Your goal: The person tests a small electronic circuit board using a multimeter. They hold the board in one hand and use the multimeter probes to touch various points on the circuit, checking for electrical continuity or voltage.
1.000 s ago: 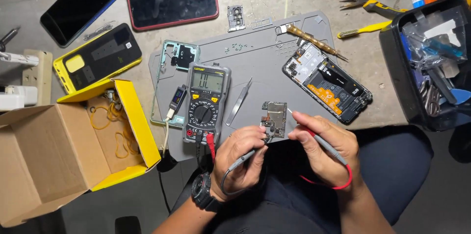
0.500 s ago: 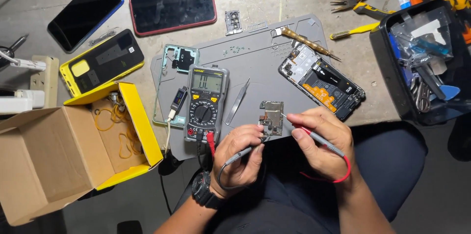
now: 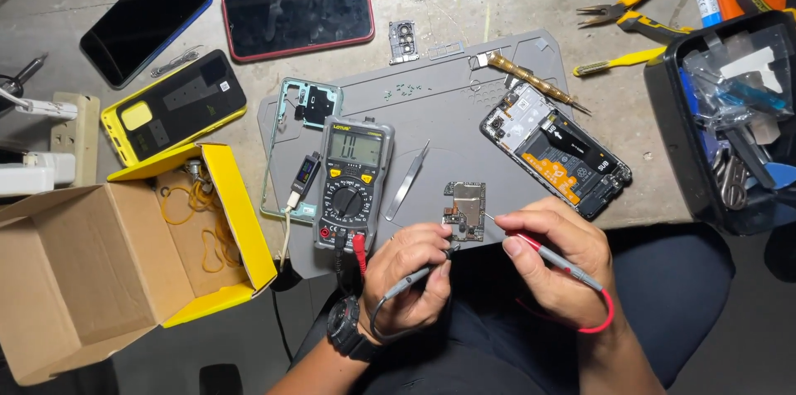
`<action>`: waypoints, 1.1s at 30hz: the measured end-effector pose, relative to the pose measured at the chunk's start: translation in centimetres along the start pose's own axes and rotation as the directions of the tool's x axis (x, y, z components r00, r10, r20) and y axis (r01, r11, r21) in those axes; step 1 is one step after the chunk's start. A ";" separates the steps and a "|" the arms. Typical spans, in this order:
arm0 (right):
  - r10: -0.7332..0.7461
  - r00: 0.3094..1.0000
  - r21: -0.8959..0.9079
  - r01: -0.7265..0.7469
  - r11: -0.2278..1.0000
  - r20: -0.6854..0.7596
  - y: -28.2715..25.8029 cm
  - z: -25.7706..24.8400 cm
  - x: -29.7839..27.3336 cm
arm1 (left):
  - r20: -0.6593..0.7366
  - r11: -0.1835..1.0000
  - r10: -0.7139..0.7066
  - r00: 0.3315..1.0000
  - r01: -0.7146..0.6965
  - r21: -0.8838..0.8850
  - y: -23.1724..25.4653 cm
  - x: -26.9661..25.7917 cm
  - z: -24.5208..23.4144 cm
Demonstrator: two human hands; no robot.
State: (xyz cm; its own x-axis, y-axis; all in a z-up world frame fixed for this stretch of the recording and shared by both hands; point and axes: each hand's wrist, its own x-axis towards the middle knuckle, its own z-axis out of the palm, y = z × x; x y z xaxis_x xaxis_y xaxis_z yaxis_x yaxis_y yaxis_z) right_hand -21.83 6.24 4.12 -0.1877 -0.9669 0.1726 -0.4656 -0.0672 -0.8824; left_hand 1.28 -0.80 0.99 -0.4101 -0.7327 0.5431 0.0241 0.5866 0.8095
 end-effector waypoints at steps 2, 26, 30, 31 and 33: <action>0.017 1.000 -0.005 -0.017 1.000 0.001 -0.2 0.0 0.1 | 0.003 1.000 -0.001 1.000 0.001 -0.005 -0.1 0.0 0.0; 0.031 0.998 -0.138 -0.037 0.990 -0.045 -0.5 0.8 0.7 | 0.023 0.999 0.010 1.000 -0.009 -0.049 -0.5 -0.4 -0.2; 0.036 0.998 -0.133 -0.042 0.990 -0.046 -0.5 0.8 0.7 | 0.032 0.998 0.014 0.999 -0.012 -0.054 -0.6 -0.5 -0.2; 0.037 0.998 -0.129 -0.043 0.991 -0.048 -0.4 0.8 0.6 | 0.036 0.998 0.009 0.999 -0.007 -0.055 -0.6 -0.6 -0.2; 0.038 0.998 -0.120 -0.044 0.992 -0.046 -0.5 0.8 0.7 | 0.032 0.999 0.011 0.999 -0.010 -0.054 -0.6 -0.6 -0.1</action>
State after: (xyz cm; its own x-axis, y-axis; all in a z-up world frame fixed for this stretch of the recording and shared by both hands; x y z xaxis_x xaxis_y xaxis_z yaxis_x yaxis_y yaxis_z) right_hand -21.08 5.46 4.33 -0.2446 -0.9566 0.1583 -0.5574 0.0052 -0.8302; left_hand 1.62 -0.76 0.22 -0.4392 -0.7144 0.5448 0.0769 0.5743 0.8150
